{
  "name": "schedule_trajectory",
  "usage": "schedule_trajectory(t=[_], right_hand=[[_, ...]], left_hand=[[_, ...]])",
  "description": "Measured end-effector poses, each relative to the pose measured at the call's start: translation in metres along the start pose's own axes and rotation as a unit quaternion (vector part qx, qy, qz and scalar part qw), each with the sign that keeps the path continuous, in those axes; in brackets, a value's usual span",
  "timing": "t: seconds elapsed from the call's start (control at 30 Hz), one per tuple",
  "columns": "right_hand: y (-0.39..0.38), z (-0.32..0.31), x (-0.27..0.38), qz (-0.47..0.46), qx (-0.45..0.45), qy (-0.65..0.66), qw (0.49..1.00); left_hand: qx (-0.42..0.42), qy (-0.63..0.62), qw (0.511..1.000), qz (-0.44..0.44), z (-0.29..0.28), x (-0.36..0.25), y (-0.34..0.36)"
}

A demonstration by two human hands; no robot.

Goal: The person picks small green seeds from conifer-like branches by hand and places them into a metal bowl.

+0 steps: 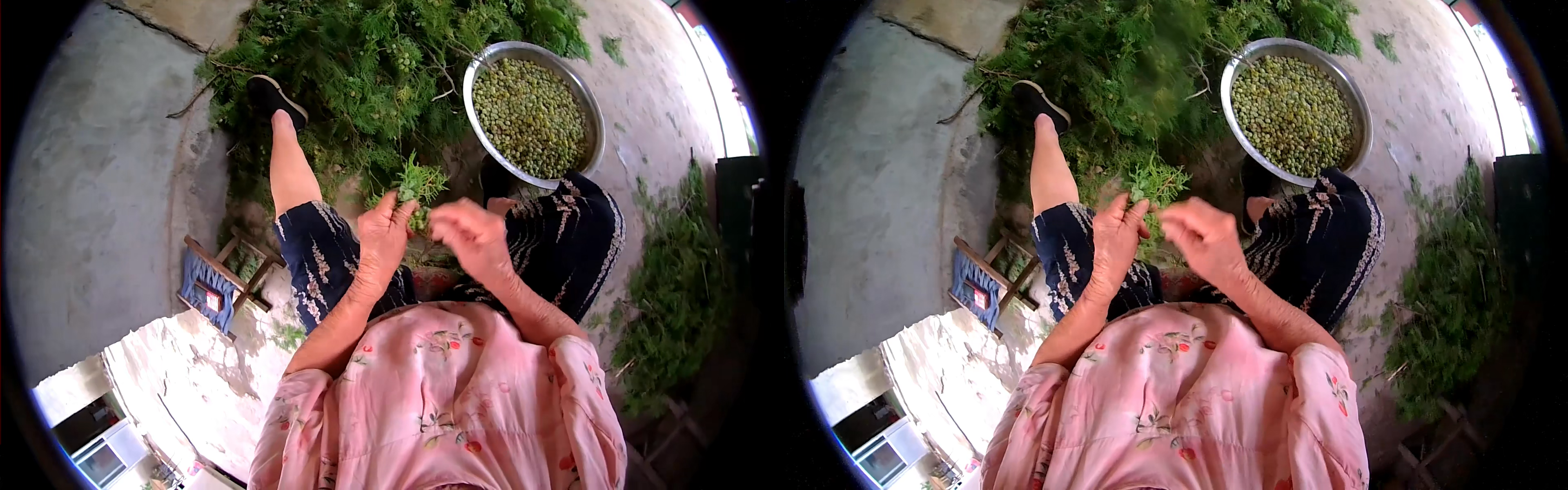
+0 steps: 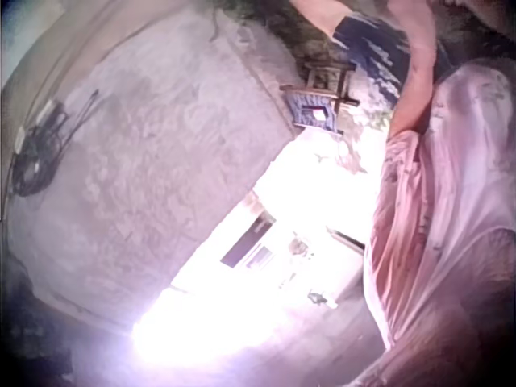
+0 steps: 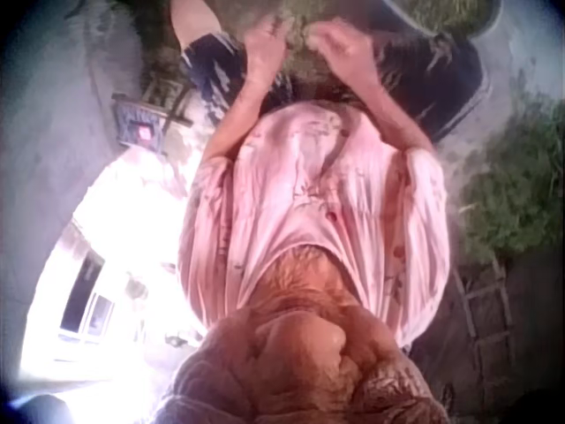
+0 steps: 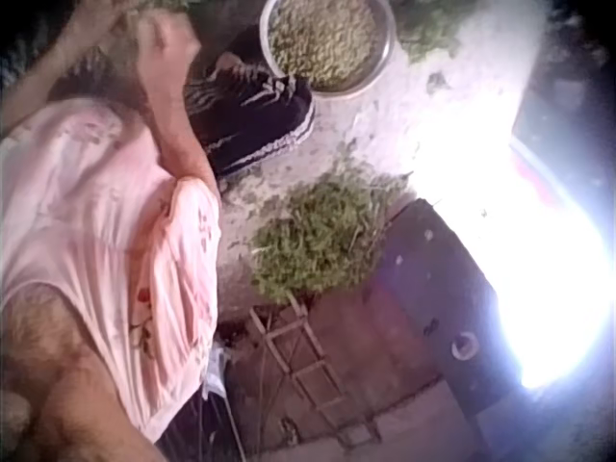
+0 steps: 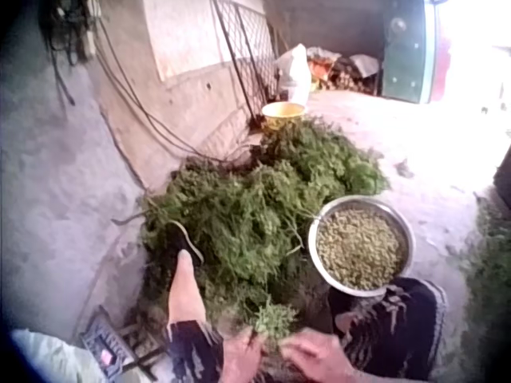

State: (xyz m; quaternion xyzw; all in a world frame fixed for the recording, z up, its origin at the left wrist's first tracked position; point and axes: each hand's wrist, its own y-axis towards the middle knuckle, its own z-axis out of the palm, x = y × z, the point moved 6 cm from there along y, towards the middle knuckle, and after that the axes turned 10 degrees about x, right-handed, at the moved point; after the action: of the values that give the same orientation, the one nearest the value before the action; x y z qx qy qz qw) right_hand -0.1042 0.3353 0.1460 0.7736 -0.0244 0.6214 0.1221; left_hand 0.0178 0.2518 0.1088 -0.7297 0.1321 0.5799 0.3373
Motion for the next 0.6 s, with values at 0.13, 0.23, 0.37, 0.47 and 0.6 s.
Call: schedule_trajectory(t=[0.13, 0.23, 0.37, 0.47, 0.6], right_hand=[[0.016, -0.017, 0.01, -0.006, -0.099, 0.04, 0.994], [0.017, -0.009, 0.012, -0.059, -0.047, -0.065, 0.995], [0.01, -0.006, 0.014, -0.023, -0.007, -0.078, 0.997], [0.008, -0.008, 0.009, -0.079, -0.068, -0.081, 0.991], [0.005, -0.007, -0.022, 0.196, 0.006, 0.308, 0.931]], left_hand=[[-0.027, 0.218, 0.963, 0.158, 0.007, -0.004, -0.007], [-0.045, 0.346, 0.912, 0.215, 0.014, -0.025, -0.014], [-0.039, 0.385, 0.899, 0.206, 0.016, -0.029, -0.015], [-0.033, 0.374, 0.898, 0.23, 0.017, -0.029, -0.016], [-0.003, 0.313, 0.916, 0.25, 0.017, -0.025, -0.016]])
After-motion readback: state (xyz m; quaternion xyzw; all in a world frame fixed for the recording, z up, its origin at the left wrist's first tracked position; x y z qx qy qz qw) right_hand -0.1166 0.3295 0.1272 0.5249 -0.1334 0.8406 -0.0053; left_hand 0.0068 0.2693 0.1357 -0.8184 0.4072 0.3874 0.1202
